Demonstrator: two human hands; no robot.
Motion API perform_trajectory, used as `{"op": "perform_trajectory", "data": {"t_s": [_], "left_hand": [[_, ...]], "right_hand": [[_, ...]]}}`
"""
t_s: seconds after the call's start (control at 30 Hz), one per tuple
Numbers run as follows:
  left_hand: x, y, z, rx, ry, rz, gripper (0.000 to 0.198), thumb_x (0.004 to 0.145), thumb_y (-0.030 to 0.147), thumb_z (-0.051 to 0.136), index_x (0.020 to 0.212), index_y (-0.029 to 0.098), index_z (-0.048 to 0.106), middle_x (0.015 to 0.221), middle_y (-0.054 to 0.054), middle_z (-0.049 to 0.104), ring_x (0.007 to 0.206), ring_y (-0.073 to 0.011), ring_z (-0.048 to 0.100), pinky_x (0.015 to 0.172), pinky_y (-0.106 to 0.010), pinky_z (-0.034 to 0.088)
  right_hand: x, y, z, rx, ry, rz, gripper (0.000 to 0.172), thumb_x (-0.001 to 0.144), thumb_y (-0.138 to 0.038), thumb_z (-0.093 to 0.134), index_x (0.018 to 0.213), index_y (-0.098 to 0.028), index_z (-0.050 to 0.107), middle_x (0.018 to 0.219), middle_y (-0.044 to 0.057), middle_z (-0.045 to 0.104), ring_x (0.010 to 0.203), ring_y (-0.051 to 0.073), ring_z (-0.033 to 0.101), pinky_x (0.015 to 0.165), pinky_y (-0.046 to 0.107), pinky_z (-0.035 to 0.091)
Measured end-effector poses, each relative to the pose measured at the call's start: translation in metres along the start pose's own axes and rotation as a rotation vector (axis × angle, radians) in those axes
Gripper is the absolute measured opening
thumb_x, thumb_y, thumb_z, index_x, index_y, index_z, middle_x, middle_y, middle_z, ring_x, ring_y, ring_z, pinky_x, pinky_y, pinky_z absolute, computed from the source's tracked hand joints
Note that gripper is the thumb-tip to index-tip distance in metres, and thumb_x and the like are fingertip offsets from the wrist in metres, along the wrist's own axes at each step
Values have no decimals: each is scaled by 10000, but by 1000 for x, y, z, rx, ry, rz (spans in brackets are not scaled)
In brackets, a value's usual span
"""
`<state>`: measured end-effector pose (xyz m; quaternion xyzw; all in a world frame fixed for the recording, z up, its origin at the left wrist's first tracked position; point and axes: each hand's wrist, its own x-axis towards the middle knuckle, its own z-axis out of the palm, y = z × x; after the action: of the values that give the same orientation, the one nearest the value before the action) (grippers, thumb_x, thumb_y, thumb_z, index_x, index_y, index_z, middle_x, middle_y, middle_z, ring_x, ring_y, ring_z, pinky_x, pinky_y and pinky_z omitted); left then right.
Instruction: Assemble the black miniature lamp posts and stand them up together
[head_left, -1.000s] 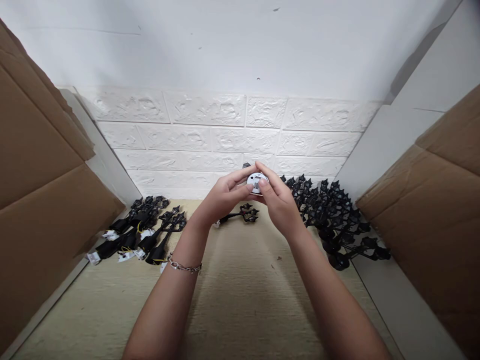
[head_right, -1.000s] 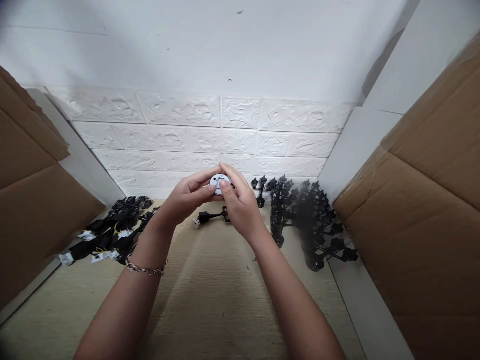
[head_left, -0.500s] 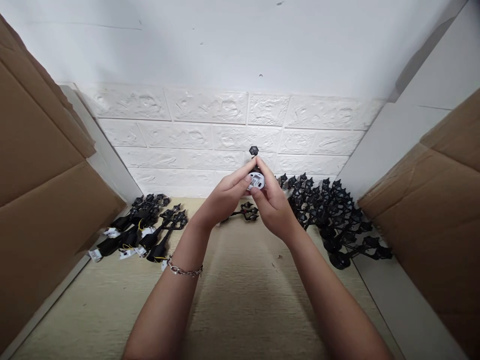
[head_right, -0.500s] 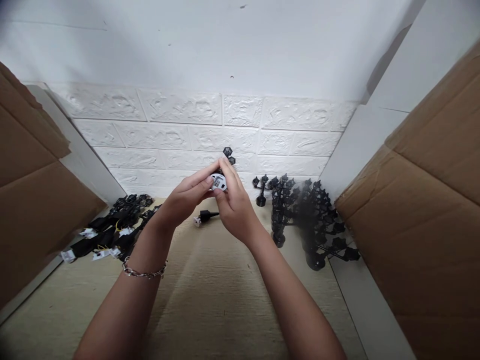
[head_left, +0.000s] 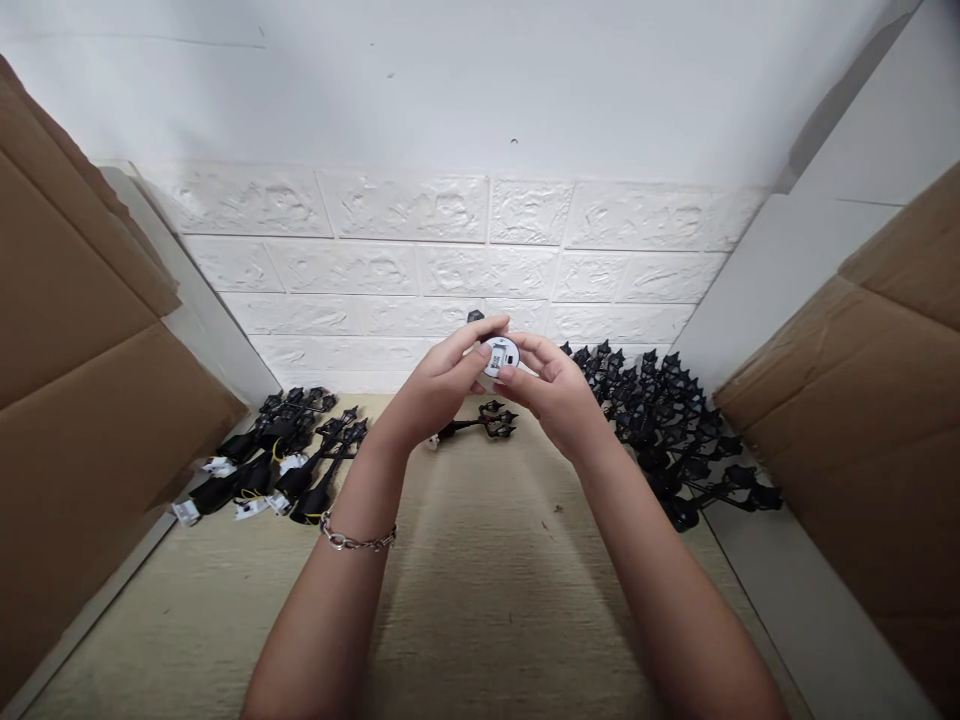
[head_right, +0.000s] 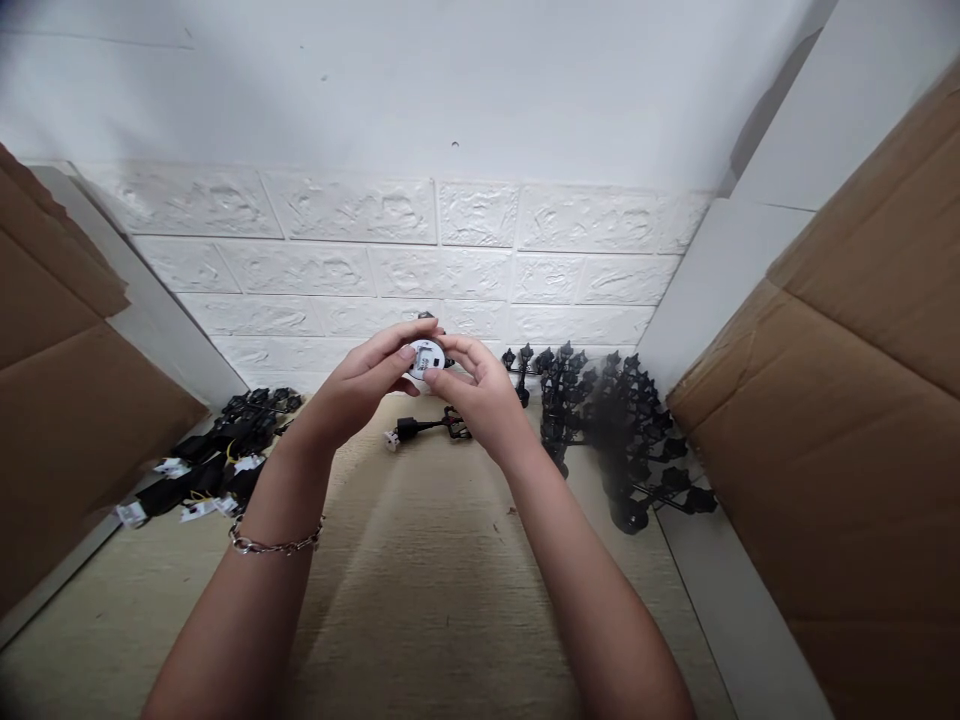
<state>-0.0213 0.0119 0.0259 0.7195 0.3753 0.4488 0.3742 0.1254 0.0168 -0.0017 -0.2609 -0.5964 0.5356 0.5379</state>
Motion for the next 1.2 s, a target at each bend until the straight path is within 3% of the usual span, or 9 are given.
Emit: {"op": "perform_trajectory", "data": {"t_s": [0.13, 0.3, 0.4, 0.6, 0.77, 1.03, 1.2], "left_hand": [[-2, 2, -3, 1, -8, -42, 470, 828, 357, 439, 1280, 227, 433, 1334, -55, 422, 1072, -247, 489, 767, -305, 477], [-4, 9, -4, -44, -93, -173, 537, 789, 331, 500, 1304, 213, 401, 1142, -77, 572, 792, -193, 597, 607, -293, 503], [-4, 6, -2, -94, -116, -230, 543, 793, 326, 498, 1310, 194, 393, 1119, -89, 586, 773, -199, 617, 608, -304, 515], [2, -6, 4, -13, 84, -15, 404, 827, 313, 440, 1207, 198, 518, 1122, -65, 597, 1072, -253, 525, 874, -376, 456], [5, -7, 19, 53, 122, 40, 404, 871, 319, 358, 1222, 166, 484, 1242, -77, 516, 1167, -233, 448, 985, -380, 355], [5, -12, 52, 17, 362, 48, 363, 897, 333, 305, 1104, 162, 550, 1133, -82, 589, 1070, -193, 516, 914, -339, 398], [3, -10, 62, -27, 388, 98, 323, 897, 321, 311, 1028, 181, 570, 1076, -63, 612, 1005, -166, 544, 871, -301, 418]], "right_hand": [[-1, -2, -1, -18, 12, 59, 374, 738, -345, 608, 1081, -211, 545, 1097, 61, 575, 846, 155, 597, 706, 280, 499], [1, 3, 3, 0, 30, 67, 295, 793, -379, 511, 993, -187, 612, 909, 32, 616, 712, 127, 576, 682, 287, 486], [1, 6, 7, -20, 64, 41, 265, 803, -373, 487, 914, -184, 636, 840, 20, 609, 709, 123, 555, 658, 266, 473], [0, 16, 18, 97, 81, 73, 353, 791, -468, 484, 1070, -262, 550, 931, 21, 568, 719, 134, 570, 614, 270, 490], [-1, 20, 23, 120, 103, 12, 335, 805, -506, 438, 1020, -261, 511, 885, 10, 545, 659, 106, 552, 578, 237, 467], [-5, 14, 22, -152, 280, -168, 286, 868, -441, 341, 815, -212, 504, 675, -23, 470, 584, 90, 451, 505, 205, 379], [-3, 17, 19, -96, 383, -154, 317, 870, -412, 304, 758, -196, 507, 603, -31, 412, 504, 84, 371, 454, 210, 320]]}}
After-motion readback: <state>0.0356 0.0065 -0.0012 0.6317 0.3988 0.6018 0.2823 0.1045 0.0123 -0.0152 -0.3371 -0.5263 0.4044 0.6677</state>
